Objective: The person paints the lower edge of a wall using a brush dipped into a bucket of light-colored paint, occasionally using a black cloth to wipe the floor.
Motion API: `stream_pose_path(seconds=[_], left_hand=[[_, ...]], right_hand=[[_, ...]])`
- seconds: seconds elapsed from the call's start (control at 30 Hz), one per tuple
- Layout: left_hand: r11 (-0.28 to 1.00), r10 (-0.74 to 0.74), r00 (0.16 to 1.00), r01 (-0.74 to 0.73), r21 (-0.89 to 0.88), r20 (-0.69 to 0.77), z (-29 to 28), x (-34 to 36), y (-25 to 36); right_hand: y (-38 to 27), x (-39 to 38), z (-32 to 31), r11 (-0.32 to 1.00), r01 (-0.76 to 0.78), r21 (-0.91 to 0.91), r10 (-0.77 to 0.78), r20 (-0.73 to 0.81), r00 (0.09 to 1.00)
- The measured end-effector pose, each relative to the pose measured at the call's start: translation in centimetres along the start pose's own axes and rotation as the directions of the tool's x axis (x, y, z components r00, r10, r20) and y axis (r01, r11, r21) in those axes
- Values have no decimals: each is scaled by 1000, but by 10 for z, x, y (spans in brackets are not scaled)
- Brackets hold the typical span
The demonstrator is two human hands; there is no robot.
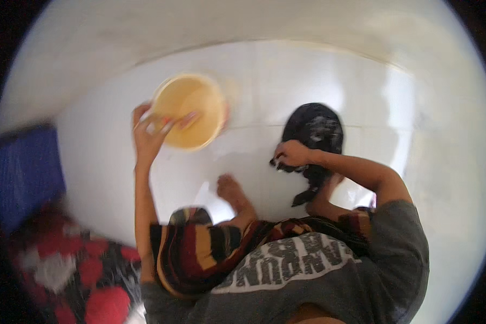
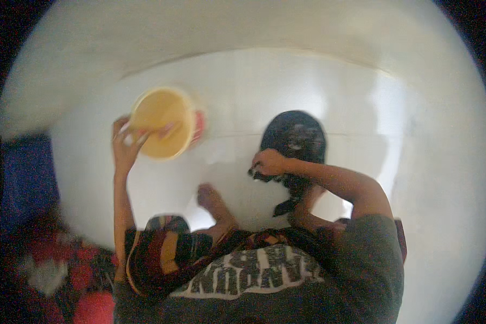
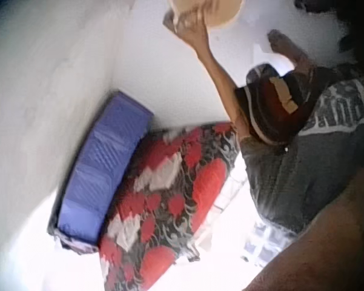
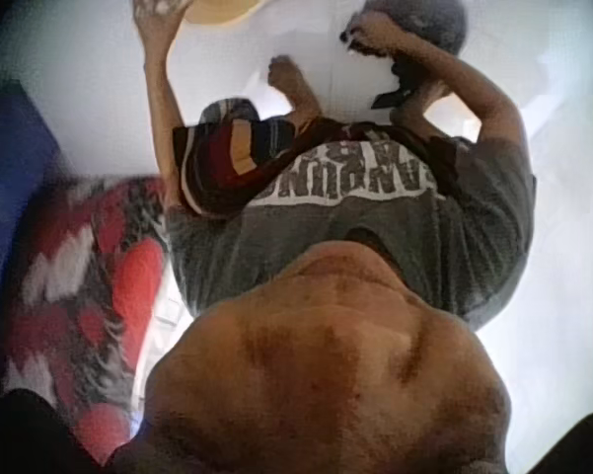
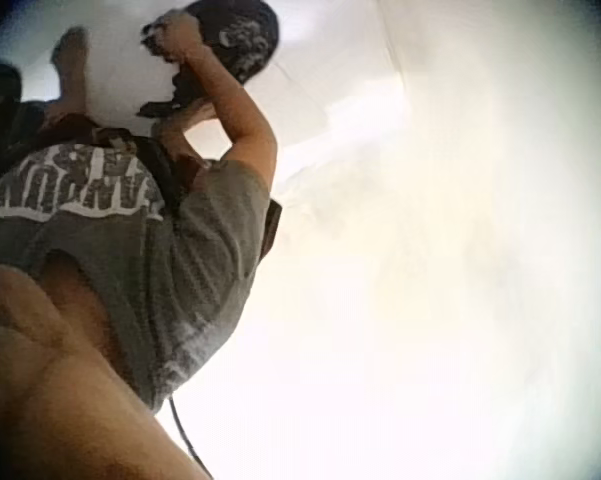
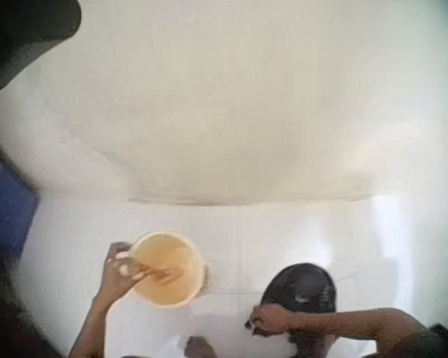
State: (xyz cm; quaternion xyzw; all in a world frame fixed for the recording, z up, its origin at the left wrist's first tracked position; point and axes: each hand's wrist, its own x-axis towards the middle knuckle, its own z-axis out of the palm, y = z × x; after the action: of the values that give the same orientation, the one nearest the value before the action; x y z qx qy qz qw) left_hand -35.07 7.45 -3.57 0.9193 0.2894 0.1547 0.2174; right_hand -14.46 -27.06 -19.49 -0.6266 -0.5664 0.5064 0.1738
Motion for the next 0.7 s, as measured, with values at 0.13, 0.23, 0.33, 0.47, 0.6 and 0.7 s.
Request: stream_pose_path(seconds=[0.13,0.23,0.33,0.47,0.6,0.7], left_hand=[[966,-190,982,189,-178,12,-1,-18,-18],[964,-244,962,254,-76,119,-16,-11,5],[989,-137,986,131,69,96,-52,0,47],[947,179,984,-179,266,22,-104,32,122],[893,397,879,-436,110,264,-62,51,195],[805,544,561,-559,-198,624,21,41,250]], right_hand=[[17,-34,-21,896,-206,394,190,81,978],[-8,-75,-70,982,-54,183,100,-257,961],[-21,-126,-136,984,-8,178,58,-277,959],[5,-257,-204,952,-231,-202,96,-518,850],[17,-375,-164,660,-642,391,530,-847,28],[94,-467,0,336,-763,553,648,-723,-239]])
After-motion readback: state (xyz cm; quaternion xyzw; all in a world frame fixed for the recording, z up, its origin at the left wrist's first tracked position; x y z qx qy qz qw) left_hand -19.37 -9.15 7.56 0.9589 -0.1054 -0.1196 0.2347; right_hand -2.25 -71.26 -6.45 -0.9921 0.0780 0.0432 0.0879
